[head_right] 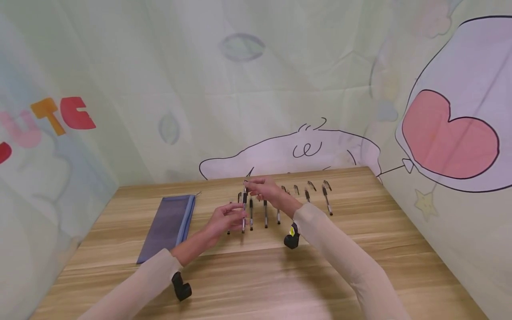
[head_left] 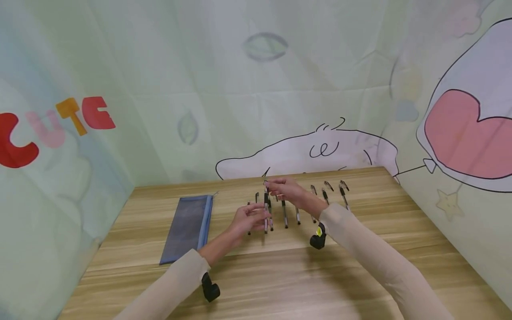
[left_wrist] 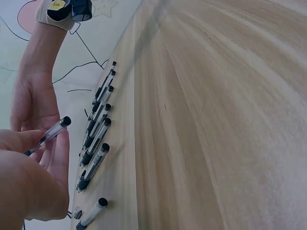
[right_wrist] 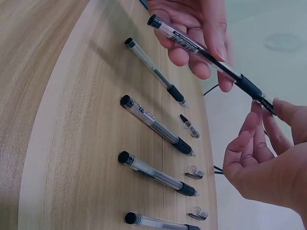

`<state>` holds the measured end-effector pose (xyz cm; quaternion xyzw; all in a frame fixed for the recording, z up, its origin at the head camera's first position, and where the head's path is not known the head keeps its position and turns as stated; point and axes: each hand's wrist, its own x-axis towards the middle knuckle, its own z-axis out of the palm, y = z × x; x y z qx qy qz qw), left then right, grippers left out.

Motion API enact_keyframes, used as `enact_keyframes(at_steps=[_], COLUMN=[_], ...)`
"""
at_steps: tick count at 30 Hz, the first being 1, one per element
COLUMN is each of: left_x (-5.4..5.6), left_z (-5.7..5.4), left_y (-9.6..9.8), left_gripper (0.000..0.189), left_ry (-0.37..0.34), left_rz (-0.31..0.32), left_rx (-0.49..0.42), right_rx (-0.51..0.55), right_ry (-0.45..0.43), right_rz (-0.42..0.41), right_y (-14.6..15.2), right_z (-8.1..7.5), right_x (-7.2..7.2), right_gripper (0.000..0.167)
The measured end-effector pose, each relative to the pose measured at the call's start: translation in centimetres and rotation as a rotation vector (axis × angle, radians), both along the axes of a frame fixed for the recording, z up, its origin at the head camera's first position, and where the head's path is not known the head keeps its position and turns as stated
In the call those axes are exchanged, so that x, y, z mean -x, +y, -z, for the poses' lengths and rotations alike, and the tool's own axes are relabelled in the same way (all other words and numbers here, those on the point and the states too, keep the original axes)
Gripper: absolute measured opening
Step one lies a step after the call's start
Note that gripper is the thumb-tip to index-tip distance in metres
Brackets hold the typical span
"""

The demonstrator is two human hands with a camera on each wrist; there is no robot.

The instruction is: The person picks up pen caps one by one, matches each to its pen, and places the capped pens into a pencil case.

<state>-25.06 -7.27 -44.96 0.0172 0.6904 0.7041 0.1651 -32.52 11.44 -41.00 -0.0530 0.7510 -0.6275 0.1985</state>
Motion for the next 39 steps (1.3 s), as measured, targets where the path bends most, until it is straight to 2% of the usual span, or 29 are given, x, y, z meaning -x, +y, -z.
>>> enact_keyframes(at_steps=[4,8,12,15,17,24,29,31,35,39], left_x=[-0.2,-0.2,-0.2,0.2,0.5,1.4,2.0,2.1,2.1,2.2], left_z=[-0.1,0.0,0.0,-0.1,-0.2,-0.4,-0.7,-1.0,-1.0,-1.0], left_y=[0.1,0.1,-0.1,-0.2,-0.3,-0.7,-1.2,-1.4,-1.4,-1.4], left_gripper=[0.044,0.042,0.041,0.041,0.041,0.044,0.046,0.045,0.045,0.043], left_ry=[0.010,-0.001,-0.040,-0.067,-0.080,-0.058,-0.038,-0.029,-0.026,-0.039], left_rz=[0.011,-0.032,-0.066,-0.067,-0.054,-0.004,0.027,0.047,0.093,0.104], left_rx=[-0.005,0.011,0.015,0.004,-0.005,-0.004,0.011,0.009,-0.001,-0.017], right_rx=[-0.001,0.006,-0.025,-0.074,-0.097,-0.134,-0.090,-0.070,-0.033,-0.006], right_ry=[0.007,0.001,-0.007,0.003,0.013,0.040,0.019,0.010,-0.016,-0.023], right_rz=[0.017,0.051,0.077,0.086,0.091,0.068,0.055,0.045,0.009,-0.026], right_y=[0.0,-0.2,-0.7,-0.9,-1.0,-1.0,-1.0,-1.0,-0.6,-0.4], right_z=[0.5,0.9,1.3,1.4,1.4,1.0,0.6,0.6,0.9,0.9], right_x=[0.1,0.0,-0.1,-0.1,-0.1,0.0,0.3,0.4,0.4,0.4], right_gripper=[0.043,0.041,0.036,0.034,0.035,0.040,0.035,0.028,0.029,0.037])
